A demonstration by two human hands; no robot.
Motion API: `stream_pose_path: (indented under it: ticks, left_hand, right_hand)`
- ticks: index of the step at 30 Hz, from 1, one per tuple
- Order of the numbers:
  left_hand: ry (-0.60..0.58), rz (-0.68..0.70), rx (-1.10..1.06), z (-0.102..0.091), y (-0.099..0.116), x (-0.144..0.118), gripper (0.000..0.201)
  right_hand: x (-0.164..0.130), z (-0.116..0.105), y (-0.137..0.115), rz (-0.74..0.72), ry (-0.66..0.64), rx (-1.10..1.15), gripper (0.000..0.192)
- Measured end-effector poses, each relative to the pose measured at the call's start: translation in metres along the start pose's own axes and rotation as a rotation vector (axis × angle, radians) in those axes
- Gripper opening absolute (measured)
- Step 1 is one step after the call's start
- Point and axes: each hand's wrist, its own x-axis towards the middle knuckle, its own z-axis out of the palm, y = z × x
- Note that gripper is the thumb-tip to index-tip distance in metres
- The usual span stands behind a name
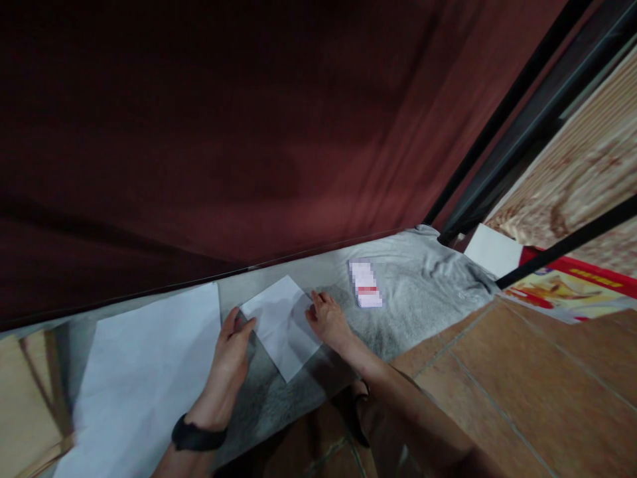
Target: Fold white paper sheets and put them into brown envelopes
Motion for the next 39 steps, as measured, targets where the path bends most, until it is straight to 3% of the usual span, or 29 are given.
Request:
stream_pose_path:
  ticks: [3, 6, 10, 13, 17, 21, 24, 26, 28, 33, 39]
  left_hand:
    - [0.054, -0.140, -0.228, 0.004, 0.014, -0.007, 0.035]
    - [0.062, -0.210, -0.316, 0.007, 0.025, -0.013, 0.033]
    - [-0.104, -0.398, -0.320, 0.013, 0.029, -0.021, 0.025]
    - [-0.139, -0.414, -0.325, 0.016, 0.030, -0.025, 0.020]
    - [-0.198, -0.307, -0.317, 0.017, 0.035, -0.024, 0.021]
    - [-0.232, -0.017, -0.229, 0.011, 0.047, -0.024, 0.031]
    - [-0.239, 0.289, -0.003, 0.001, 0.061, -0.030, 0.033]
    - [-0.308, 0.486, 0.117, -0.005, 0.071, -0.034, 0.029]
    - [-0.400, 0.595, 0.205, -0.010, 0.077, -0.036, 0.024]
    - [-0.689, 0.490, 0.470, -0.021, 0.066, -0.028, 0.024]
    - [-0.852, 0.387, 0.576, -0.038, 0.046, -0.024, 0.035]
  right_hand:
    - [0.007, 0.001, -0.002, 0.031, -0.006, 0.029, 0.050]
    - [0.011, 0.006, -0.004, 0.058, 0.018, 0.039, 0.044]
    - [0.018, 0.014, -0.003, 0.067, 0.071, 0.078, 0.033]
    - [0.025, 0.016, 0.000, 0.056, 0.084, 0.201, 0.023]
    - [0.034, 0.010, 0.000, 0.047, 0.011, 0.608, 0.029]
    - [0.038, -0.003, -0.006, -0.013, 0.021, 0.971, 0.025]
    - [0.036, -0.019, -0.011, -0.073, 0.137, 0.992, 0.014]
    - [0.032, -0.028, -0.012, -0.135, 0.205, 0.956, 0.012]
    - [0.027, -0.032, -0.011, -0.203, 0.219, 0.912, 0.011]
    - [0.016, -0.029, 0.001, -0.285, 0.128, 0.782, 0.012]
    - [-0.001, -0.030, 0.018, -0.459, -0.154, 0.510, 0.025]
